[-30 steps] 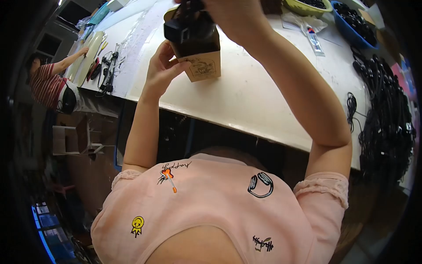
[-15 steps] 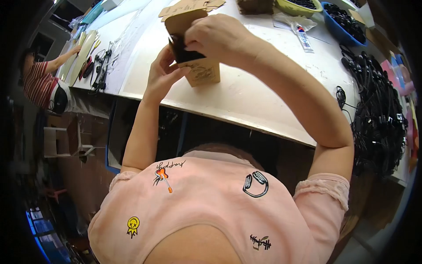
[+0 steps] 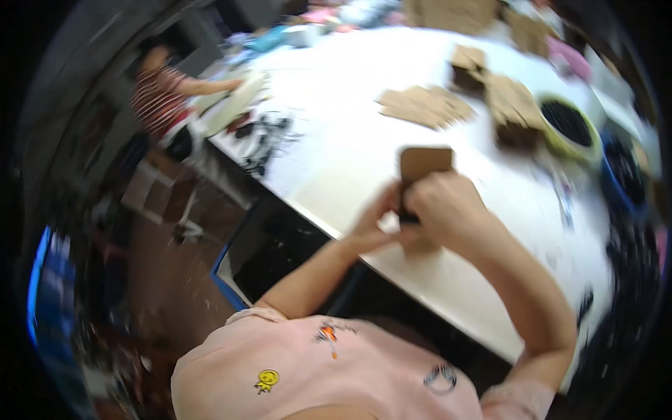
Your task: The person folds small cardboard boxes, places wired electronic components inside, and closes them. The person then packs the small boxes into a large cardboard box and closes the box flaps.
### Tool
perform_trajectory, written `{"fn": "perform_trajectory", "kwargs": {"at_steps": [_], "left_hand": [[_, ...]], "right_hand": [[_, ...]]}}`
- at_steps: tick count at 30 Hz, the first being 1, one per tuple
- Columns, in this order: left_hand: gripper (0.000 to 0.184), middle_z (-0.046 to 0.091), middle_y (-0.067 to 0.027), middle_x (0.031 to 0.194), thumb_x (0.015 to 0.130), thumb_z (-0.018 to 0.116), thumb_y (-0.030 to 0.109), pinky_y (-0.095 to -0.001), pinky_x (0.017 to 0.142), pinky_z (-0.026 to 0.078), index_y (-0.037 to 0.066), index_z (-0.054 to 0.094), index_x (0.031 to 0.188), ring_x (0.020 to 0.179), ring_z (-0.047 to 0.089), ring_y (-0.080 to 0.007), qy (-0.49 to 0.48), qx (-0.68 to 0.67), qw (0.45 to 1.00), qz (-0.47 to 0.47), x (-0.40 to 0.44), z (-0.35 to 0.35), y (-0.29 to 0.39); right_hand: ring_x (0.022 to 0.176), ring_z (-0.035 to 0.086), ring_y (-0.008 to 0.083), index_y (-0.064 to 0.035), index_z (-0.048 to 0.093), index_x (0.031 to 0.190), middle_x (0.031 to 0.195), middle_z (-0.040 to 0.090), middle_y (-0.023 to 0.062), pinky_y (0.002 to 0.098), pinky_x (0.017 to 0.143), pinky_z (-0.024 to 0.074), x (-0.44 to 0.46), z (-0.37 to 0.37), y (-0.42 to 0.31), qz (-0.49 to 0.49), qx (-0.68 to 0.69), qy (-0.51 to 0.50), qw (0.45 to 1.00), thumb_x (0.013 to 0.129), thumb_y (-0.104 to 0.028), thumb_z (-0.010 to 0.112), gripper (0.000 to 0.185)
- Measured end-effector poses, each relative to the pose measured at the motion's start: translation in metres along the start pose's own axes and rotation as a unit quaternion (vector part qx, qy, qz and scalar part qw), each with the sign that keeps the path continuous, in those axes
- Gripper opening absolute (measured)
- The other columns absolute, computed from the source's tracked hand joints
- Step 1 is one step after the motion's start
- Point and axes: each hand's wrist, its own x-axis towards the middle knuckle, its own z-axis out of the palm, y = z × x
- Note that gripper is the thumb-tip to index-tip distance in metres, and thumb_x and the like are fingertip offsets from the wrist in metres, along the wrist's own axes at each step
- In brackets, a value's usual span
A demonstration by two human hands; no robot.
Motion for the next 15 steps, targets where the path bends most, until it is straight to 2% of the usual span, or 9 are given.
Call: {"fn": "perform_trajectory", "kwargs": {"at_steps": [1,3,6,8,9,10,11,13,15], "left_hand": [[0.085,0.043,-0.0071,0.124,0.068,0.075,0.021,-0.0312,0.090,0.038,0.003,0.026,0.135,0.108,0.044,-0.0163,0.005,-0.044,0.999,-0.012,0.005,0.001,0.014],[0.087,0.042,-0.0097,0.126,0.069,0.074,0.021,-0.0329,0.093,0.036,0.002,0.023,0.136,0.114,0.041,-0.0180,0.018,-0.112,0.993,0.023,0.007,0.001,0.012],[0.086,0.041,-0.0125,0.129,0.070,0.074,0.018,-0.0360,0.098,0.034,0.001,0.021,0.136,0.120,0.039,-0.0202,0.029,-0.069,0.996,0.049,0.009,0.002,0.000],[0.085,0.040,-0.0118,0.129,0.071,0.072,0.019,-0.0345,0.098,0.032,0.000,0.021,0.136,0.119,0.038,-0.0197,0.023,-0.089,0.995,0.047,0.011,0.004,0.000],[0.084,0.040,-0.0116,0.130,0.071,0.072,0.019,-0.0344,0.098,0.031,0.000,0.022,0.136,0.119,0.038,-0.0197,0.013,-0.092,0.995,0.040,0.013,0.004,0.000],[0.084,0.040,-0.0113,0.130,0.071,0.072,0.018,-0.0344,0.099,0.030,0.001,0.022,0.136,0.119,0.039,-0.0197,0.002,-0.093,0.995,0.043,0.014,0.002,0.000],[0.083,0.041,-0.0110,0.129,0.071,0.072,0.018,-0.0343,0.099,0.030,0.001,0.022,0.136,0.118,0.039,-0.0197,-0.009,-0.094,0.995,0.045,0.015,0.000,-0.001],[0.082,0.042,-0.0105,0.129,0.071,0.072,0.017,-0.0342,0.099,0.030,0.002,0.023,0.136,0.118,0.040,-0.0196,-0.027,-0.100,0.994,0.038,0.018,-0.002,0.000],[0.082,0.043,-0.0103,0.128,0.071,0.072,0.016,-0.0340,0.099,0.030,0.002,0.024,0.135,0.117,0.041,-0.0197,-0.040,-0.110,0.993,0.021,0.019,-0.004,0.002]], "right_hand": [[0.065,0.062,0.0254,-0.0126,0.063,0.063,0.066,0.062,0.0082,0.0359,0.059,0.0489,0.005,0.002,0.000,-0.012,-0.004,-0.016,1.000,0.065,-0.028,0.068,0.016],[0.065,0.062,0.0242,-0.0107,0.065,0.067,0.067,0.063,0.0086,0.0328,0.061,0.0489,0.008,-0.011,-0.006,-0.045,0.025,-0.041,0.998,0.066,-0.019,0.069,0.009],[0.065,0.063,0.0210,-0.0089,0.068,0.075,0.071,0.064,0.0089,0.0285,0.061,0.0485,0.002,-0.009,0.022,-0.061,0.308,0.169,0.934,0.067,-0.003,0.067,0.010],[0.071,0.062,0.0127,-0.0017,0.066,0.085,0.081,0.066,0.0076,0.0254,0.062,0.0475,-0.002,-0.010,0.092,-0.001,0.257,0.271,0.927,0.073,0.007,0.062,0.016],[0.077,0.060,0.0105,0.0025,0.063,0.091,0.087,0.066,0.0074,0.0230,0.067,0.0476,-0.005,0.001,0.143,0.140,0.378,0.272,0.874,0.078,0.005,0.059,0.014],[0.085,0.059,0.0109,0.0044,0.061,0.096,0.093,0.064,0.0080,0.0220,0.075,0.0470,-0.007,0.006,0.197,0.114,0.211,0.333,0.912,0.081,0.002,0.057,0.016],[0.089,0.058,0.0127,0.0038,0.061,0.100,0.097,0.064,0.0099,0.0231,0.080,0.0457,-0.011,0.022,0.262,0.169,0.216,0.391,0.879,0.083,-0.001,0.056,0.019],[0.098,0.059,0.0231,0.0023,0.054,0.112,0.108,0.060,0.0169,0.0302,0.088,0.0430,-0.032,0.009,0.317,0.296,0.069,0.300,0.904,0.085,-0.004,0.051,0.028],[0.101,0.056,0.0236,-0.0001,0.058,0.106,0.103,0.061,0.0143,0.0351,0.089,0.0403,-0.070,0.060,0.452,0.314,-0.026,0.296,0.902,0.081,-0.008,0.057,0.026]]}}
